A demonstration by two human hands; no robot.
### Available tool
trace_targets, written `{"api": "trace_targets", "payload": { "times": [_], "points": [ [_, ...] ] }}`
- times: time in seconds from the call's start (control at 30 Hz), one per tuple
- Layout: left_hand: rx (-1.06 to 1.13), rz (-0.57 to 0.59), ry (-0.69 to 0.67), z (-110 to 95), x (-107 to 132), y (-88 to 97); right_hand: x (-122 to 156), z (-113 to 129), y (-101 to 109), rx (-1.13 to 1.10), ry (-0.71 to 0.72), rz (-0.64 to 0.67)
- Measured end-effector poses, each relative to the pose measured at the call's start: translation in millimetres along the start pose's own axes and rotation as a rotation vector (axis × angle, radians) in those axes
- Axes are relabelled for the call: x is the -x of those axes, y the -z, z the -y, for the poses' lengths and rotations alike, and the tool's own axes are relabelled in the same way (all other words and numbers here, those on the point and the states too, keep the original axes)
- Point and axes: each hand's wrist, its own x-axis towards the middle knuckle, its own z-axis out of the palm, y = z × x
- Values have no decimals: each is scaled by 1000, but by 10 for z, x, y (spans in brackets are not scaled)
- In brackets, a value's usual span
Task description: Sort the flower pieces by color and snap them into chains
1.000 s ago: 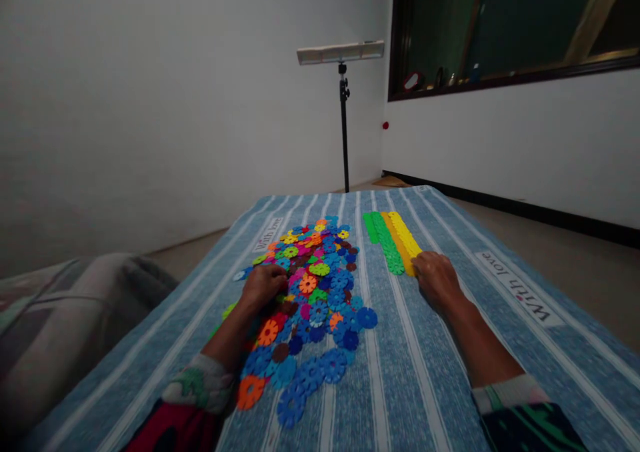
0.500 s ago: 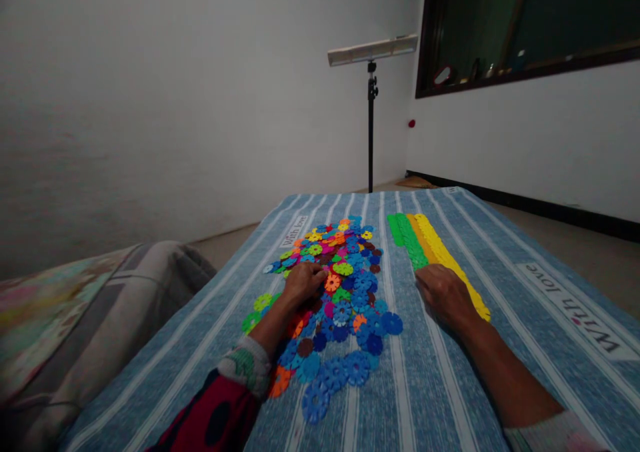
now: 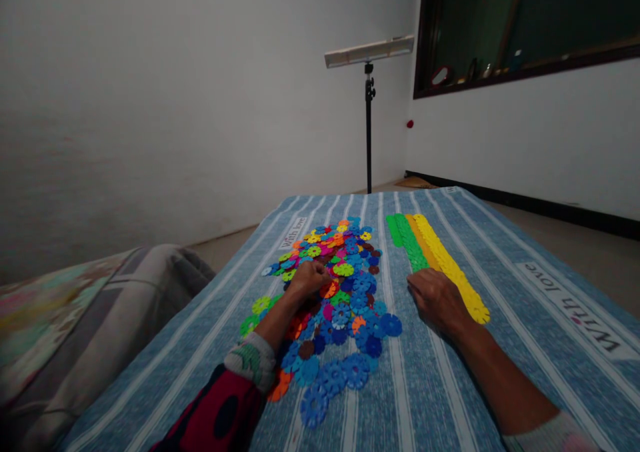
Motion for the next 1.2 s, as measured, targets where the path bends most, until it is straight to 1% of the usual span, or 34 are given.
{"api": "trace_targets", "payload": {
  "times": [0.17,0.23,0.3,0.4,0.53,0.63,0.73,0.83,0.93,1.0,1.07,1.2],
  "points": [
    [-113,20,-55,-43,57,18,-21,67,23,-12,-10,56],
    [-156,22,-73,-58,67,13,-24,81,22,-18,-13,61],
    [-155,13,-70,-58,59,-1,-23,92,16,-17,-14,58],
    [-64,19,-59,-21,19,-35,-18,103,6,-16,-2,46],
    [148,13,-65,57,-30,-64,-15,126,-3,-26,-13,43],
    [238,0,-92,98,-33,-36,-20,161,-15,-60,-12,30],
    [312,-23,-131,96,-11,13,-34,215,-32,-111,-28,29],
    [454,-13,-213,24,41,8,-52,286,-59,-181,-55,34],
    [539,45,-291,-120,140,-83,-65,363,-98,-274,-97,-16],
    [504,66,-330,-232,227,-166,-74,413,-117,-356,-133,-54],
    [443,80,-372,-329,313,-241,-90,458,-121,-443,-155,-65],
    [413,120,-458,-428,429,-361,-140,525,-86,-563,-155,-58]
  ]
}}
